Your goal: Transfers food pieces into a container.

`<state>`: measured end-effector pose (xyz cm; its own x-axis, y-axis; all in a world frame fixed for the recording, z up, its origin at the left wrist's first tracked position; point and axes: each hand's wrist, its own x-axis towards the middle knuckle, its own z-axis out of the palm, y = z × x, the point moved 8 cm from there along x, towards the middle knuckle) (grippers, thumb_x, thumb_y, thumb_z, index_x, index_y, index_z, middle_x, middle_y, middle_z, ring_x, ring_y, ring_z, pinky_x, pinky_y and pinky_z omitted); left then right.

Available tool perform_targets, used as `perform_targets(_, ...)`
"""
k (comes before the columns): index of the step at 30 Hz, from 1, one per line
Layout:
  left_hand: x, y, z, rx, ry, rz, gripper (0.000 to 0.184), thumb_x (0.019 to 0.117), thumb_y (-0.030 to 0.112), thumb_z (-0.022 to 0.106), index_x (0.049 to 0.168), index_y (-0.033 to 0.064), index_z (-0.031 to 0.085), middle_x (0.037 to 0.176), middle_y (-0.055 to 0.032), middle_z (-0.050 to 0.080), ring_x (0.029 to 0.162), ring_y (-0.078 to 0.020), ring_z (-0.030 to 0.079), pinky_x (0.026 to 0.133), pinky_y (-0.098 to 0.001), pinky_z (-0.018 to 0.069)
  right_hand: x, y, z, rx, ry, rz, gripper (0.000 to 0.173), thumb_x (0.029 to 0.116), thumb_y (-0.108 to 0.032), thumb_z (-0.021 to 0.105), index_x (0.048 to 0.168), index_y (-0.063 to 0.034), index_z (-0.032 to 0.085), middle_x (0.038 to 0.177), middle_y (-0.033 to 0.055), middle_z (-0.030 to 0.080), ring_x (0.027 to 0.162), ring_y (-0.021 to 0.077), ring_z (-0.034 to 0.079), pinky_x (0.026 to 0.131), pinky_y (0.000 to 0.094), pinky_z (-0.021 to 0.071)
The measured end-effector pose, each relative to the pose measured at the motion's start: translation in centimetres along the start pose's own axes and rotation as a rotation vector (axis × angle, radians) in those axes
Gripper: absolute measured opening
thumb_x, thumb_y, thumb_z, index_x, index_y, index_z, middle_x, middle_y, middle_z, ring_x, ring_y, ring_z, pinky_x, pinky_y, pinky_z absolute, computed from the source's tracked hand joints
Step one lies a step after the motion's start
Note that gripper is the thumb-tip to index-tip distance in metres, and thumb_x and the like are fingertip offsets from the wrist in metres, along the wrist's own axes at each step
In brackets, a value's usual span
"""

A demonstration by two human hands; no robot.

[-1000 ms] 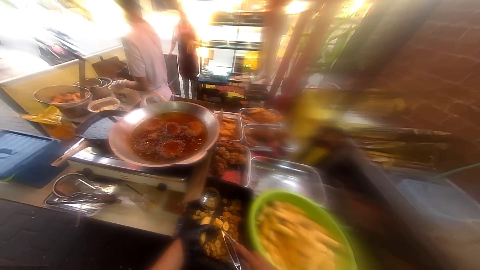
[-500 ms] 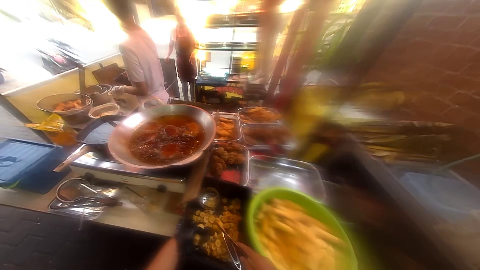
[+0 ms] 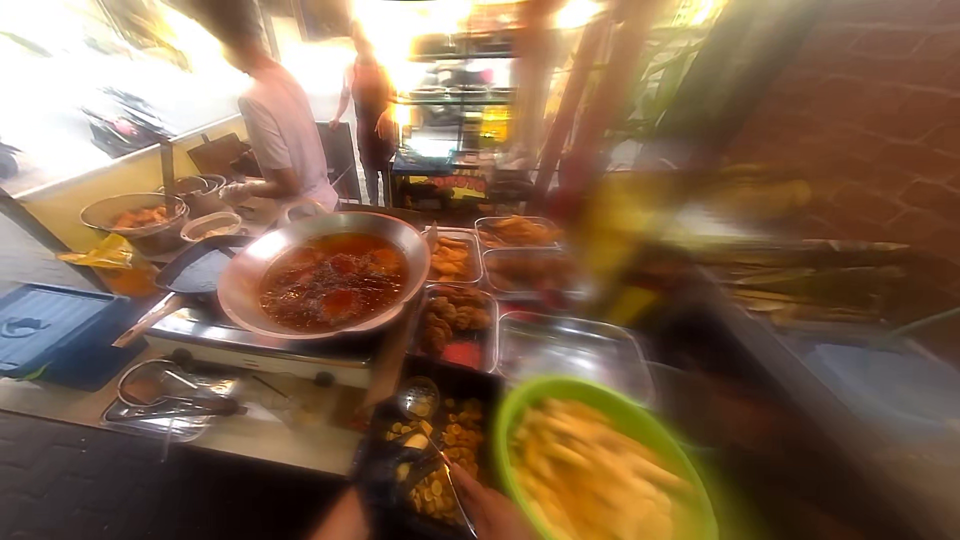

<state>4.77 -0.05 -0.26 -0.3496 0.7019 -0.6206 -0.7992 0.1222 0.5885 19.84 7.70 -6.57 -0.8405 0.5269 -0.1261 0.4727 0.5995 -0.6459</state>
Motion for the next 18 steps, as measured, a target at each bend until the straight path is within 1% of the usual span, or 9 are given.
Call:
perform_targets(2, 0.0, 0.2, -0.2, -0.011, 0.001, 0.009, 0.042, 0.0963, -0.015, 0.04, 0.137, -0.007, 0.043, 0.117, -0.0182, 0.059, 0.097, -0.0186, 0.065, 0.083, -0.027, 0.0559, 0.1, -0.8, -0.6, 0.064, 0.041, -0.038, 0.048, 0.1088, -0.021, 0.043, 0.156, -0.0188, 0.047, 0.109, 0.017, 0.075, 0.092, 0.0329, 0.074, 0.086, 0.0529, 0.0587)
perform_targets(4, 0.1, 0.5, -0.2, -0.01, 0.006, 0.019, 0.041, 0.0955, -0.017, 0.037, 0.135, -0.0077, 0.044, 0.118, -0.0187, 0.06, 0.099, -0.0185, 0.066, 0.083, -0.0264, 0.0563, 0.0, -1.7, -1.4, 0.1, 0.112, -0.088, 0.047, 0.1088, -0.02, 0.044, 0.156, -0.0167, 0.048, 0.107, 0.0155, 0.075, 0.088, 0.03, 0.073, 0.084, 0.05, 0.0596)
perform_targets(6, 0.0, 0.8, -0.1, 0.01, -0.036, 0.034, 0.04, 0.0929, -0.018, 0.034, 0.131, -0.0089, 0.045, 0.118, -0.0175, 0.062, 0.1, -0.0165, 0.066, 0.084, -0.0262, 0.057, 0.0, -1.9, -1.1, 0.09, 0.094, -0.09, 0.047, 0.1091, -0.02, 0.043, 0.156, -0.0168, 0.048, 0.105, 0.0161, 0.075, 0.088, 0.0311, 0.074, 0.083, 0.0508, 0.0597)
perform_targets(8, 0.0, 0.9, 0.2, 0.019, -0.078, 0.025, 0.039, 0.0915, -0.02, 0.034, 0.128, -0.0095, 0.045, 0.116, -0.0175, 0.06, 0.099, -0.0175, 0.065, 0.085, -0.0278, 0.0565, 0.2, -1.0, -0.3, 0.073, 0.045, -0.057, 0.047, 0.109, -0.021, 0.043, 0.156, -0.0178, 0.047, 0.102, 0.0176, 0.075, 0.088, 0.0336, 0.073, 0.084, 0.0531, 0.0587)
perform_targets(10, 0.0, 1.0, 0.2, 0.024, -0.07, 0.015, 0.042, 0.0894, -0.021, 0.036, 0.129, -0.0085, 0.046, 0.115, -0.0164, 0.061, 0.097, -0.0163, 0.067, 0.082, -0.0264, 0.0581, 0.4, -1.0, -0.5, 0.053, 0.045, -0.054, 0.047, 0.1089, -0.021, 0.043, 0.156, -0.0176, 0.048, 0.1, 0.0184, 0.074, 0.087, 0.0343, 0.073, 0.083, 0.0533, 0.0584)
perform_targets(12, -0.1, 1.1, 0.0, -0.004, -0.057, 0.0, 0.044, 0.0905, -0.021, 0.036, 0.132, -0.0086, 0.044, 0.118, -0.0174, 0.06, 0.099, -0.0168, 0.066, 0.082, -0.0256, 0.0572, 0.4, -1.7, -0.9, 0.053, 0.104, -0.081, 0.046, 0.1093, -0.021, 0.043, 0.155, -0.0163, 0.049, 0.099, 0.0172, 0.074, 0.085, 0.0322, 0.073, 0.08, 0.0515, 0.0597)
perform_targets(14, 0.1, 1.2, 0.1, -0.033, -0.067, 0.0, 0.043, 0.0887, -0.021, 0.036, 0.128, -0.0075, 0.046, 0.114, -0.0169, 0.061, 0.097, -0.0177, 0.067, 0.08, -0.0265, 0.0583, 0.3, -2.3, -1.2, 0.057, 0.12, -0.09, 0.046, 0.1098, -0.021, 0.043, 0.155, -0.0158, 0.049, 0.1, 0.0169, 0.074, 0.085, 0.0318, 0.073, 0.08, 0.0507, 0.0601)
perform_targets(16, 0.3, 1.1, 0.3, -0.054, -0.104, -0.007, 0.042, 0.0862, -0.022, 0.036, 0.124, -0.0066, 0.047, 0.11, -0.0159, 0.062, 0.095, -0.0178, 0.066, 0.08, -0.028, 0.0581, 0.5, -1.8, -0.3, 0.052, 0.067, -0.058, 0.046, 0.1096, -0.021, 0.042, 0.155, -0.016, 0.048, 0.101, 0.0192, 0.074, 0.087, 0.0353, 0.074, 0.082, 0.0537, 0.0592)
perform_targets(18, 0.3, 1.2, 0.4, -0.067, -0.103, -0.02, 0.04, 0.0852, -0.023, 0.037, 0.119, -0.006, 0.049, 0.107, -0.0155, 0.064, 0.093, -0.0175, 0.068, 0.077, -0.0275, 0.0593, 0.8, -1.4, -0.2, 0.05, 0.034, -0.048, 0.047, 0.1092, -0.02, 0.042, 0.156, -0.0164, 0.048, 0.103, 0.0196, 0.074, 0.089, 0.0361, 0.074, 0.084, 0.0547, 0.0586)
